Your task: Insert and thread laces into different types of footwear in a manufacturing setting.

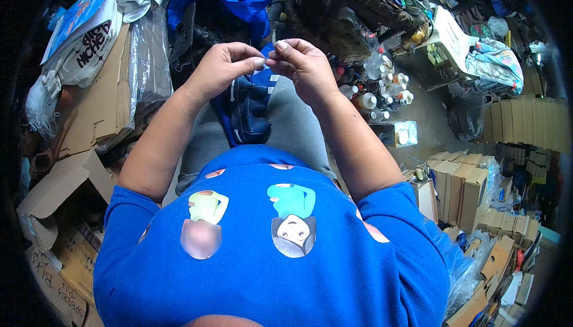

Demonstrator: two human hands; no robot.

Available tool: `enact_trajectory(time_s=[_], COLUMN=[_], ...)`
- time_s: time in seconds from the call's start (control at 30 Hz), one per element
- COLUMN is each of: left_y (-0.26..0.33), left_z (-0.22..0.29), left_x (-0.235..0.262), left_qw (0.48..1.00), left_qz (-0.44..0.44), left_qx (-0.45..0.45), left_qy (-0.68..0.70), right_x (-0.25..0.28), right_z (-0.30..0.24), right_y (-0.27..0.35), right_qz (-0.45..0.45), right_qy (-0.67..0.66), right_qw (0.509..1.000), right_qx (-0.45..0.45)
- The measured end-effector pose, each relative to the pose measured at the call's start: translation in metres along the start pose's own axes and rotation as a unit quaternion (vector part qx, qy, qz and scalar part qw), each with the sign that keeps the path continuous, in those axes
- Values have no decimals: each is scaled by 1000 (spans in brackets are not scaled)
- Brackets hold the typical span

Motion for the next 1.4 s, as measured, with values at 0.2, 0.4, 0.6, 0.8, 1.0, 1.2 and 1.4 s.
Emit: enact_trajectory(time_s=[0.2, 0.4, 0.6, 0.8, 1.0, 1.2, 1.4], left_y=[-1, 12, 18, 15, 29, 32, 31], left_z=[-4, -23, -12, -18, 0, 2, 12], left_x=[27, 52, 50, 57, 41, 33, 28], left_qw=[995, 986, 967, 978, 910, 834, 794], left_qz=[31, 73, 50, 49, -42, -60, -73], left_qx=[1, 21, 40, 11, -193, -253, -282], left_qy=[-95, -150, -247, -201, -364, -487, -533], right_x=[-13, -70, -77, -69, -37, -28, -28], right_z=[-4, -5, 21, 24, 24, 28, 29], right_y=[-3, 31, 26, 27, 40, 40, 39], right_qz=[6, -153, -153, -191, -207, -175, -171], right_qy=[114, 614, 696, 607, 520, 493, 482], right_qw=[988, 722, 660, 734, 809, 839, 847], right_qx=[103, 279, 238, 237, 179, 149, 146])
Point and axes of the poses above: each hand's wrist, its own y-axis away from the middle knuckle, its own x-axis out of the back of the hand, z = x × y, the point moved 6 cm from there along -y, towards the middle knuckle, and after that the axes turned 3 degrees about x, right-handed, at the moved point
